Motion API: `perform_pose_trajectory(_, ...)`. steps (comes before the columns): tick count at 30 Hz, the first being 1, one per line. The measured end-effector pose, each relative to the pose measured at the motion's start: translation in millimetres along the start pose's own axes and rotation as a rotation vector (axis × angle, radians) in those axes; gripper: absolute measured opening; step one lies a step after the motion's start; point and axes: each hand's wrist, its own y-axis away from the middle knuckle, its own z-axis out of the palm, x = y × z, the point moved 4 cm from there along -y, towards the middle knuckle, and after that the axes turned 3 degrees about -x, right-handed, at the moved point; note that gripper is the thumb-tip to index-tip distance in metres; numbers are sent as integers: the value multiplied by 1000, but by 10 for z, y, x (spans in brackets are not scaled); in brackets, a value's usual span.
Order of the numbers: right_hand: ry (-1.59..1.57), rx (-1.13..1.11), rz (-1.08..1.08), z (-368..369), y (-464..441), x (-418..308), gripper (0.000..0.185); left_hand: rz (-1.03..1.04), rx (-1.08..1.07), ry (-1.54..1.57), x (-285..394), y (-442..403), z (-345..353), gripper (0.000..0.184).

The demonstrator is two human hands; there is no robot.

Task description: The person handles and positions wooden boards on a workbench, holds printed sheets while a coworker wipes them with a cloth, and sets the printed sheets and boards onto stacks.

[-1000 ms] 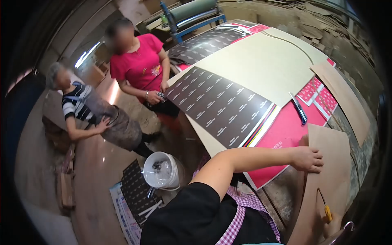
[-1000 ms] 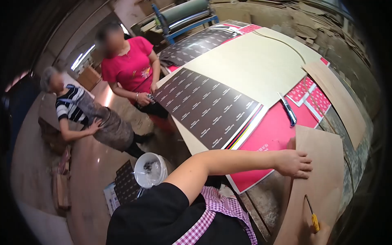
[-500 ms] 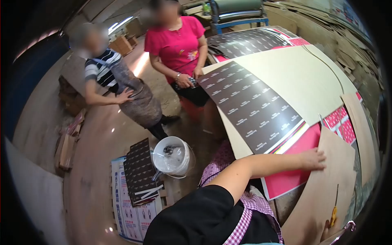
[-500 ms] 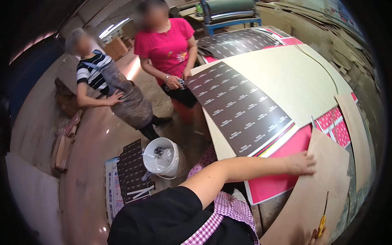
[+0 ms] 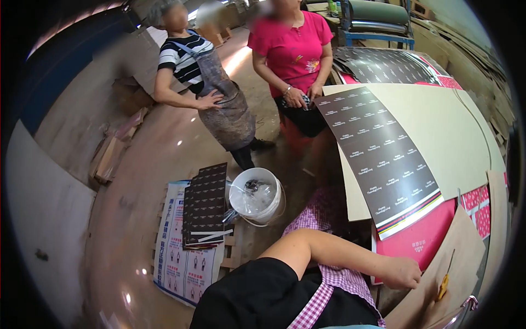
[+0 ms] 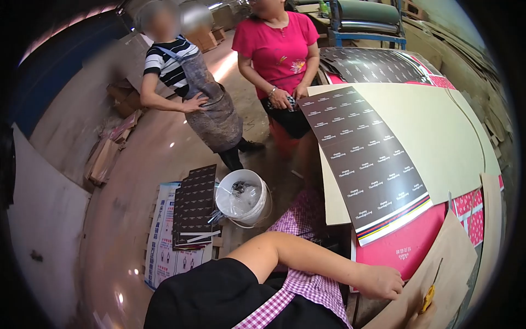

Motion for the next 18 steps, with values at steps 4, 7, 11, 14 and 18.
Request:
perform_pose_trajectory(4,-79,165,-147,102,-153,-106,33,67,-16,-17,34,-184,237,40)
perform_pose_trajectory(7,-47,206,-134,-49,-153,-516,31,86,-30,-169,-81,-227,688,67)
perform_pose_trajectory(11,7,283,-104,-216,-3,-815,29,74,-214,39,-290,-341,844,83)
perform_pose_trajectory(14,54,310,-89,-211,87,-582,27,-170,-212,182,-497,-414,688,95)
perform_pose_trajectory(18,214,392,-1,-525,213,-991,26,-560,-120,149,-1188,-519,399,100)
